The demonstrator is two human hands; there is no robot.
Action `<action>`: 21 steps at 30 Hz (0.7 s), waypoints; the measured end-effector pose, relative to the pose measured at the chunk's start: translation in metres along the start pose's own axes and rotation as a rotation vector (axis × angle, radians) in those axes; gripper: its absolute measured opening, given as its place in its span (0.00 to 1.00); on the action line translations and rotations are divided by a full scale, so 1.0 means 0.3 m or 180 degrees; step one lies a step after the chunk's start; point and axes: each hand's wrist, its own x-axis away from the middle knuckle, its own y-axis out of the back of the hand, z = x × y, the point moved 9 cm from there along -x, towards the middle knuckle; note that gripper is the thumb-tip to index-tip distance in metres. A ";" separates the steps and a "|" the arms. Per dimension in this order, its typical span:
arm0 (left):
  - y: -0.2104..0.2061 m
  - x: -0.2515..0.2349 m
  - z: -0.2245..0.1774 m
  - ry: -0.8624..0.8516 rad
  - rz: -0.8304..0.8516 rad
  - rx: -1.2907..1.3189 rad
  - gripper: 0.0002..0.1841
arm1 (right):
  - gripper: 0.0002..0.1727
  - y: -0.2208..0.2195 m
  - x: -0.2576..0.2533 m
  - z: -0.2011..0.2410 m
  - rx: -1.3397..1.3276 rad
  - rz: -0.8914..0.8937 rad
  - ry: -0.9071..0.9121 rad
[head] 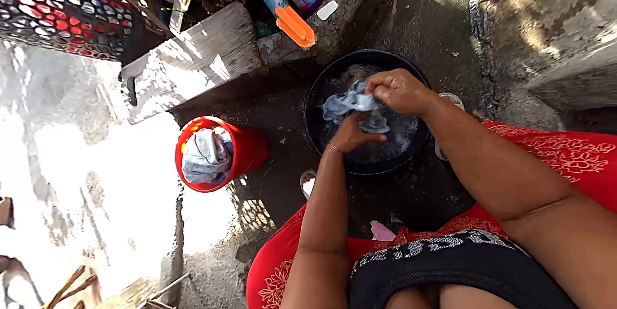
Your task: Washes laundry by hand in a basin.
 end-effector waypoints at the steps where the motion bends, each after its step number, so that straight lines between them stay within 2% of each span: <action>1: -0.014 -0.005 -0.033 -0.0301 -0.0190 0.0466 0.39 | 0.11 -0.011 -0.007 0.080 -0.0073 0.0218 0.0419; 2: 0.003 -0.001 -0.069 -0.0590 -0.0492 0.0857 0.38 | 0.13 -0.015 -0.010 0.124 -0.0166 0.0342 0.0701; 4: 0.074 0.030 -0.135 -0.1150 -0.1054 0.1376 0.31 | 0.41 -0.010 -0.013 0.116 -0.0193 0.0319 0.1005; 5: 0.107 0.054 -0.177 -0.1334 -0.1165 0.1613 0.24 | 0.54 -0.013 -0.021 0.075 -0.0288 0.0307 0.1032; 6: 0.132 0.082 -0.224 -0.1470 -0.1230 0.1802 0.17 | 0.60 -0.020 -0.027 0.017 -0.0589 0.0299 0.0944; 7: 0.146 0.108 -0.267 -0.1604 -0.1238 0.2026 0.12 | 0.58 -0.027 -0.025 -0.057 -0.0938 0.0209 0.0735; 8: 0.155 0.135 -0.304 -0.1722 -0.1233 0.2285 0.10 | 0.50 -0.035 -0.012 -0.138 -0.1105 -0.0004 0.0406; 10: 0.194 0.200 -0.359 -0.1896 -0.1340 0.2750 0.10 | 0.28 -0.057 0.024 -0.288 -0.0585 -0.0500 -0.0093; 11: 0.230 0.232 -0.373 -0.1947 -0.1503 0.2992 0.11 | 0.21 -0.073 0.041 -0.367 -0.0205 -0.0633 -0.0362; 12: 0.275 0.258 -0.377 -0.2009 -0.1670 0.3231 0.11 | 0.19 -0.089 0.055 -0.444 0.0018 -0.0658 -0.0651; 14: 0.369 0.279 -0.358 -0.2166 -0.1893 0.3504 0.13 | 0.16 -0.087 0.062 -0.508 -0.0216 -0.0826 -0.0883; 16: 0.427 0.263 -0.288 -0.2025 -0.2361 0.3409 0.15 | 0.19 -0.078 0.037 -0.441 -0.1205 -0.0848 -0.0571; 18: 0.409 0.196 -0.147 -0.1220 -0.2892 0.3220 0.18 | 0.23 -0.083 -0.008 -0.265 -0.2272 -0.0771 0.0059; 20: 0.271 0.099 0.018 -0.0355 -0.2849 0.3419 0.24 | 0.31 -0.143 -0.018 -0.070 -0.2862 -0.0666 0.0368; 21: 0.166 0.057 0.084 -0.0029 -0.2750 0.3629 0.24 | 0.26 -0.187 -0.006 -0.011 -0.2848 -0.0729 0.0284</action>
